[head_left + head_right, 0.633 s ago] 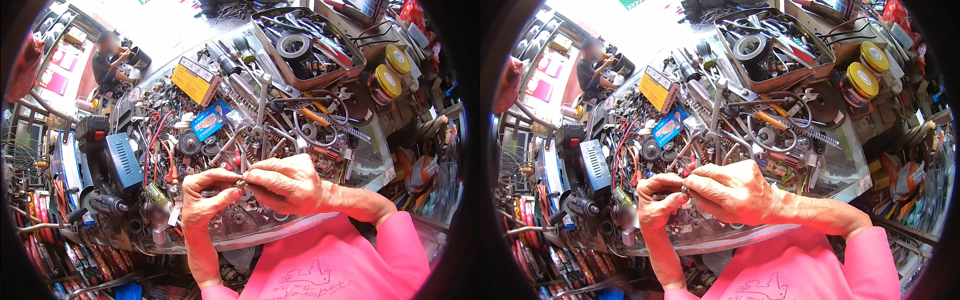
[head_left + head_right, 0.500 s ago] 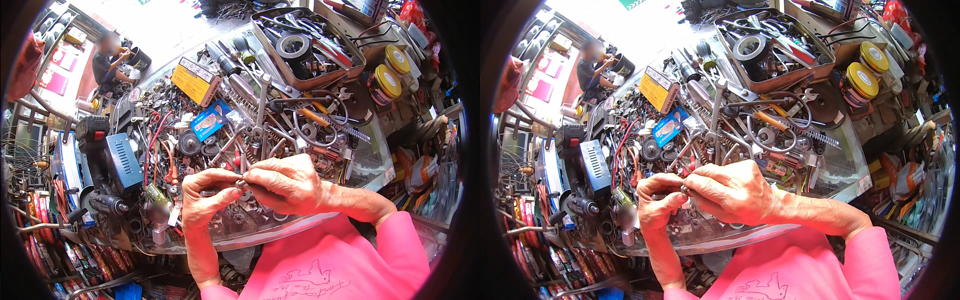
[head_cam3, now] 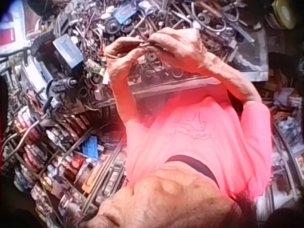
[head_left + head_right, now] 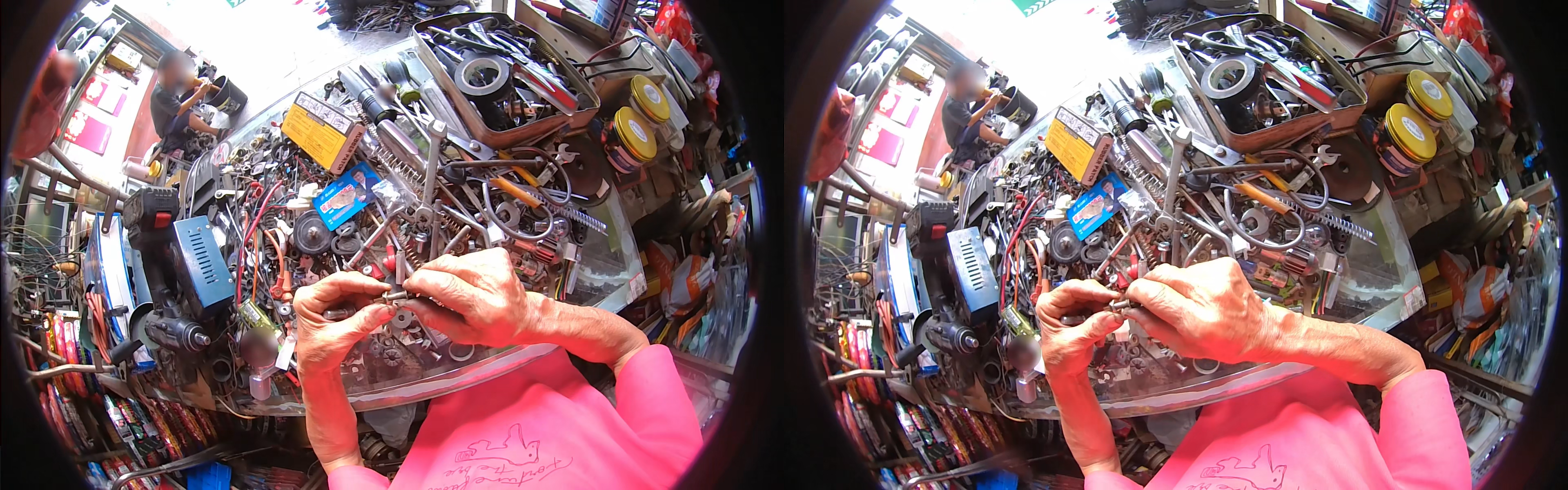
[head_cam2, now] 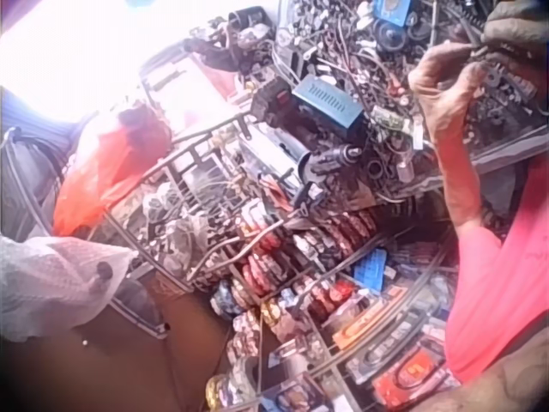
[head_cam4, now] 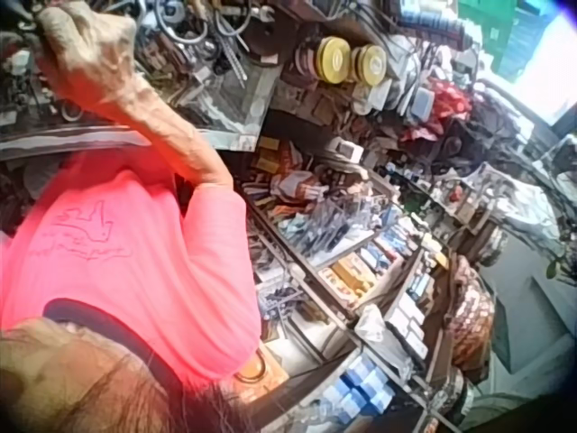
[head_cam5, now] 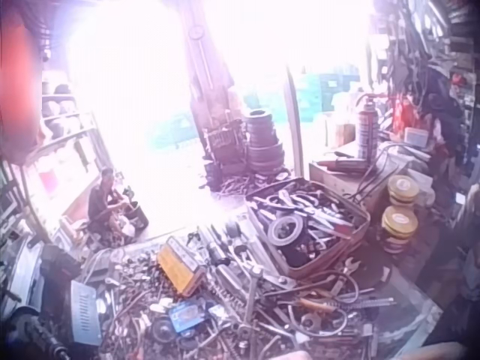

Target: The person assembles small mechanical components on a cluttered workbench. They pick up a spring and a metal rod, insert the rod into the spring, and then attach a small cylindrical part to the assembly. The person continues to manipulate and connect additional small parts by hand.

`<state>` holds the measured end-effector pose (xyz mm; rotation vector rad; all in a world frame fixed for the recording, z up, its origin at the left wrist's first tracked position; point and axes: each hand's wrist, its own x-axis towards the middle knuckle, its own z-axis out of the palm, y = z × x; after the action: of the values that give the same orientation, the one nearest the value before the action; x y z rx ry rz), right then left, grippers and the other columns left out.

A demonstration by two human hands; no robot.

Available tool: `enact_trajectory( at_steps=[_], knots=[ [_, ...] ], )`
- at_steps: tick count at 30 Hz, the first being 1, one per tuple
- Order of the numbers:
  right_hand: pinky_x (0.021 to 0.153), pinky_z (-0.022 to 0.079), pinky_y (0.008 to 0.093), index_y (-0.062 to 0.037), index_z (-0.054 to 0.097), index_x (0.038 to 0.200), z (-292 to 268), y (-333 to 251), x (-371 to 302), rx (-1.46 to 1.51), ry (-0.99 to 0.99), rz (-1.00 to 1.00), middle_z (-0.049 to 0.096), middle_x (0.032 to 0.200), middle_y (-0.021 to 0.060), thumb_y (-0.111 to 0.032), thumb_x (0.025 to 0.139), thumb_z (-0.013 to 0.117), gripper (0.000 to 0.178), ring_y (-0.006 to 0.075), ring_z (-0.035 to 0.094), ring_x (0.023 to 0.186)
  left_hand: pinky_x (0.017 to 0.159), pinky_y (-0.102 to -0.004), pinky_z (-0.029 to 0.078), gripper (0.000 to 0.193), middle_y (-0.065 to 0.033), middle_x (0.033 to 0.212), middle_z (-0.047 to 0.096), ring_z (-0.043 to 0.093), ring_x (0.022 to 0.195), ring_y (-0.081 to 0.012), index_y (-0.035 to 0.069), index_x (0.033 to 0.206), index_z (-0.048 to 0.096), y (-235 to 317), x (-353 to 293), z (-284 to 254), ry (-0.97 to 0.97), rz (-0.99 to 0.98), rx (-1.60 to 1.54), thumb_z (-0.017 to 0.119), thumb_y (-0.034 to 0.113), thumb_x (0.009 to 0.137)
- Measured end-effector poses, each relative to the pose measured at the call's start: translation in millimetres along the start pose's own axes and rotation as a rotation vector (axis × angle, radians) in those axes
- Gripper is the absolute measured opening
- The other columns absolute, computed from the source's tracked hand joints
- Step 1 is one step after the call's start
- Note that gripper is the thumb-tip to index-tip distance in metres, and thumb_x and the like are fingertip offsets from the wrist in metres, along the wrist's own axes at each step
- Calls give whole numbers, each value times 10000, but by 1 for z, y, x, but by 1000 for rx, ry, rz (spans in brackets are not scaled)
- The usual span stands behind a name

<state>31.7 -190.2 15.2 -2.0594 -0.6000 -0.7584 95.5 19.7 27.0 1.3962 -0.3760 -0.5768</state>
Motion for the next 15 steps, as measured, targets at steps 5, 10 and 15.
enact_trajectory(
  at_steps=[5,10,15],
  knots=[
    [441,460,333,-39,610,875,0,-1,-1,-39,-59,63,586,727,87,-187,828,716,188,245,592,520,688,-213,534,273,-83,887,695,661,778,-109,-69,996,673,1,1,0,-48,55,-3,779,-52,745],
    [446,451,341,-41,600,865,1,-1,-3,-38,-207,156,582,716,84,-203,853,692,187,251,580,515,657,-189,498,267,-59,866,688,630,752,-78,-63,991,680,3,1,-1,-82,31,49,787,-31,749],
    [466,465,333,-21,609,1011,3,-5,3,32,-43,178,623,812,98,-162,820,721,262,249,600,549,651,-191,499,266,-55,859,690,622,736,-71,-52,987,684,7,-1,4,19,-37,29,798,6,753]
  ],
)
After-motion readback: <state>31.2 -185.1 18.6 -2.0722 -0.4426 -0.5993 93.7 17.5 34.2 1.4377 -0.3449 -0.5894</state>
